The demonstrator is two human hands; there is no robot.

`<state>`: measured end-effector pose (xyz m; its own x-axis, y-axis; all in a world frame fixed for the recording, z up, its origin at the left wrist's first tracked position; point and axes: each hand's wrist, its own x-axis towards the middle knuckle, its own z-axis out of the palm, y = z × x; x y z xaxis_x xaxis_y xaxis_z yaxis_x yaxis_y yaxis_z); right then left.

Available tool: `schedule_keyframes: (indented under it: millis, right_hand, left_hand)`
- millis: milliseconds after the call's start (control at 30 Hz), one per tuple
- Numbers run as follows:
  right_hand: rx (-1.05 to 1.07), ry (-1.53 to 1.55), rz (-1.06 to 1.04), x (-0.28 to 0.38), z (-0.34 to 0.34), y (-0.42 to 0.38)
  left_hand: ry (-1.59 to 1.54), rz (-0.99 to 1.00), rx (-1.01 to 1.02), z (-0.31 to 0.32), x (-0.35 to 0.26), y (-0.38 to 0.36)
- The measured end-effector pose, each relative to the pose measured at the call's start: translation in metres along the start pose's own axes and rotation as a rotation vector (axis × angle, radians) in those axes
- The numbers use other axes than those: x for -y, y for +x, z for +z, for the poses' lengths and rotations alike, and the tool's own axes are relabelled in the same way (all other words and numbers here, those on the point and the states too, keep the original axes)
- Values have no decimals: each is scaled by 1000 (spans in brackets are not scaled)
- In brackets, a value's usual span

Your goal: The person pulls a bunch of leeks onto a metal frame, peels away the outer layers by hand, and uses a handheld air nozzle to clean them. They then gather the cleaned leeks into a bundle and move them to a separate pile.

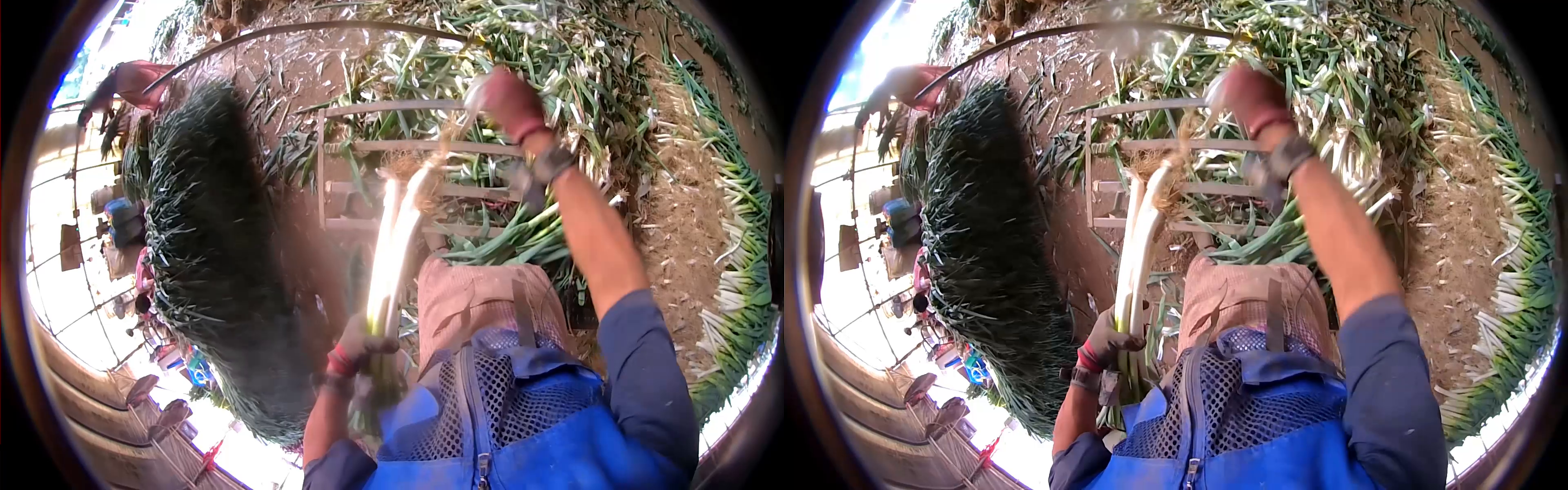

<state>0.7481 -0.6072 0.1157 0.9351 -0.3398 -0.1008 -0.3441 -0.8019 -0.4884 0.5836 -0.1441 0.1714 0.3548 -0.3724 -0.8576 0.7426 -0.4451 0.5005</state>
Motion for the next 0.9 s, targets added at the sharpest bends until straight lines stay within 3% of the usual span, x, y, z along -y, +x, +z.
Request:
schedule_keyframes:
  millis: [67, 133, 167, 200, 267, 367, 433, 533, 600, 700, 767, 833, 900]
  right_hand:
    - [-100, -195, 78, -40, -32, 26]
    - [227, -45, 95, -20, -53, -4]
    - [361, 62, -8, -22, -34, -22]
    - [350, 196, -110, -23, -4, -46]
    - [521, 252, -295, 23, 10, -87]
    - [479, 329, -240, 77, 36, -128]
    - [583, 290, -266, 91, 51, -131]
    - [394, 193, -153, 55, 71, -97]
    - [186, 174, 45, 17, 55, -63]
    - [80, -20, 114, -4, 21, -52]
    - [323, 92, -85, 29, -15, -79]
    - [510, 130, -368, 44, 0, -107]
    - [721, 54, -365, 71, 9, -124]
  left_hand:
    - [-109, -6, 70, 3, -4, -8]
    - [-228, -9, 128, 5, 1, -12]
    - [-268, 21, 141, 5, 3, -9]
    - [-305, 54, 153, 3, 6, -5]
    - [-268, 80, 158, 1, 9, 0]
    - [-198, 42, 157, 6, -2, 5]
    - [-205, 36, 167, 7, 3, 11]
    - [-294, 24, 168, 8, 8, 11]
    - [-297, -37, 175, 8, 22, 12]
    - [-288, -26, 199, 15, 21, 13]
    - [-243, -31, 195, 22, 13, 14]
    - [-243, -45, 208, 22, 10, 18]
    - [-168, -51, 246, 22, 8, 23]
